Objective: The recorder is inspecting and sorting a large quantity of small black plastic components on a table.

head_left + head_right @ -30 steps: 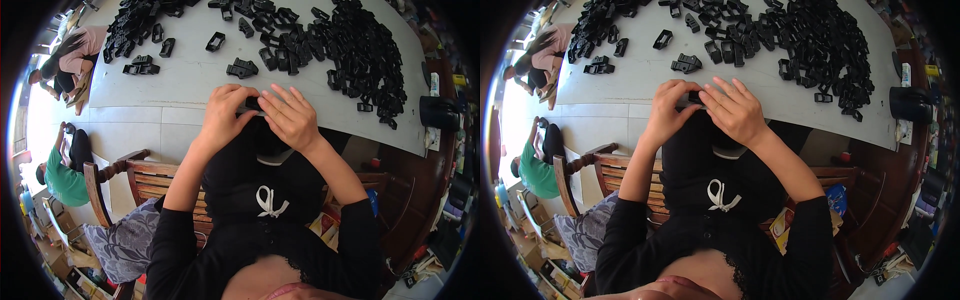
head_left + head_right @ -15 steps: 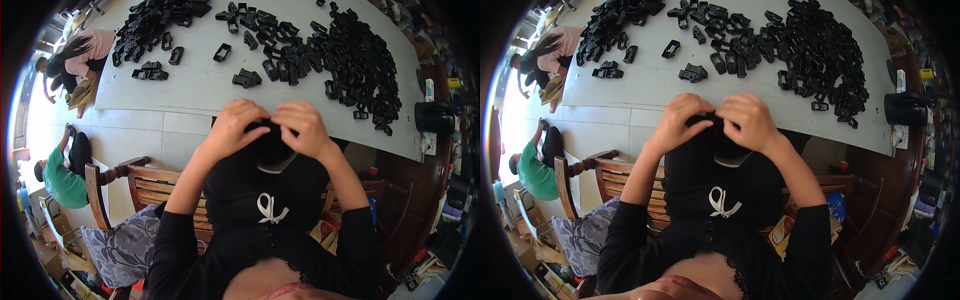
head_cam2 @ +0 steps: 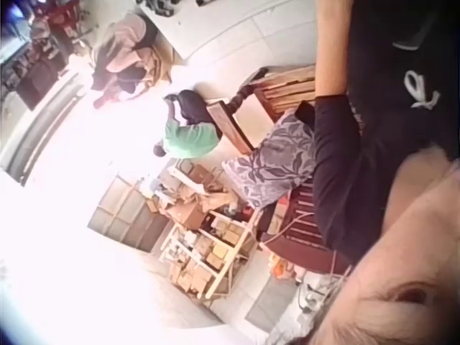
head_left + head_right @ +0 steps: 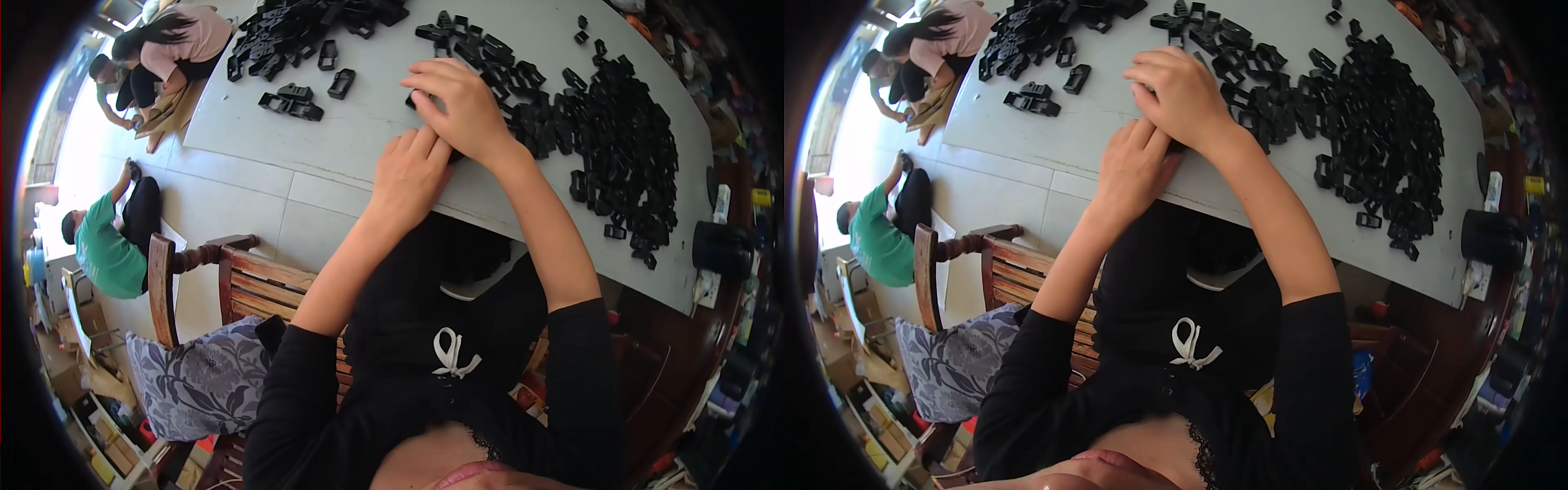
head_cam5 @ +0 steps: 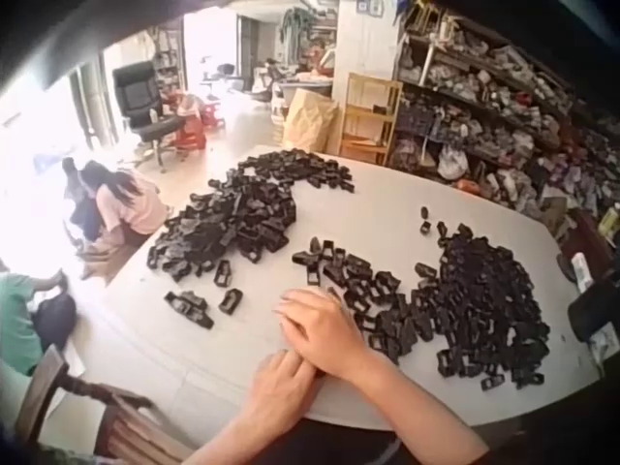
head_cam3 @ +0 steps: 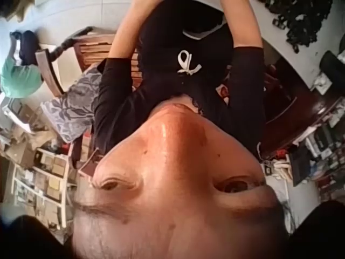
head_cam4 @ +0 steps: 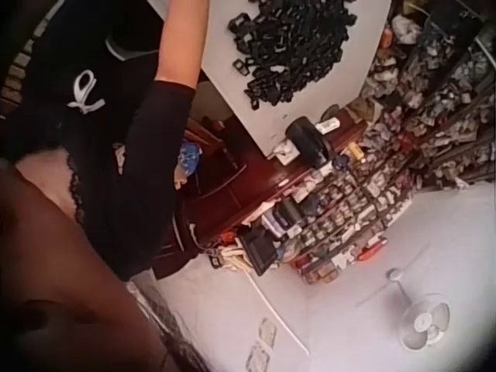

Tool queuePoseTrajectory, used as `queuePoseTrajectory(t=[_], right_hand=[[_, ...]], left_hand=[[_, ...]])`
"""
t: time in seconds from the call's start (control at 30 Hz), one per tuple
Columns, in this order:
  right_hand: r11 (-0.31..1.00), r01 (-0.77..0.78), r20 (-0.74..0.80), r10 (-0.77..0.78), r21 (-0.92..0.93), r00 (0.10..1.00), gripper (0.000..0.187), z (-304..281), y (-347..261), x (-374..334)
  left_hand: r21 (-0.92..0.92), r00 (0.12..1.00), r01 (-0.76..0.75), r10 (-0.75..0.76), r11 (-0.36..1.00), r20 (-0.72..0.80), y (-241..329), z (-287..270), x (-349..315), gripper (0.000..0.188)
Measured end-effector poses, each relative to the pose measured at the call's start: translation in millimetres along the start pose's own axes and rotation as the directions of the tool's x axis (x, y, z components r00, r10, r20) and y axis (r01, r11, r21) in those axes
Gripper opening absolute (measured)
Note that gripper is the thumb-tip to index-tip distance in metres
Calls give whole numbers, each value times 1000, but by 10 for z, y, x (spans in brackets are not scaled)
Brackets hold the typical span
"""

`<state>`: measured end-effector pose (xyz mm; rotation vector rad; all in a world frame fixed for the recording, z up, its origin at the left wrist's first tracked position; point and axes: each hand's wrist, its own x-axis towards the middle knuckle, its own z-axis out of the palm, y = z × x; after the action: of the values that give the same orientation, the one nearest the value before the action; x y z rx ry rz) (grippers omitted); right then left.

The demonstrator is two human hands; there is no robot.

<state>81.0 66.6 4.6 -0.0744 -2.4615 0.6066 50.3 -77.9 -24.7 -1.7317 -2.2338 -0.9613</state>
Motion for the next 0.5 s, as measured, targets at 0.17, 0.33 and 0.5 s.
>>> queuePoseTrajectory(t=[0.17, 0.33, 0.5], right_hand=[[986, -94, 134, 76, 135, 988, 23, 272, 15, 216], [970, 41, 250, 21, -240, 968, 28, 280, 104, 14], [869, 70, 226, 48, -489, 973, 31, -11, 296, -226]], left_hand=[[-36, 999, -47, 47, 998, 2, -138, -39, -122, 31], [-130, 999, 25, -28, 991, -21, -236, -196, -192, 29], [-137, 992, 102, -112, 985, -62, -372, -199, -62, 33]])
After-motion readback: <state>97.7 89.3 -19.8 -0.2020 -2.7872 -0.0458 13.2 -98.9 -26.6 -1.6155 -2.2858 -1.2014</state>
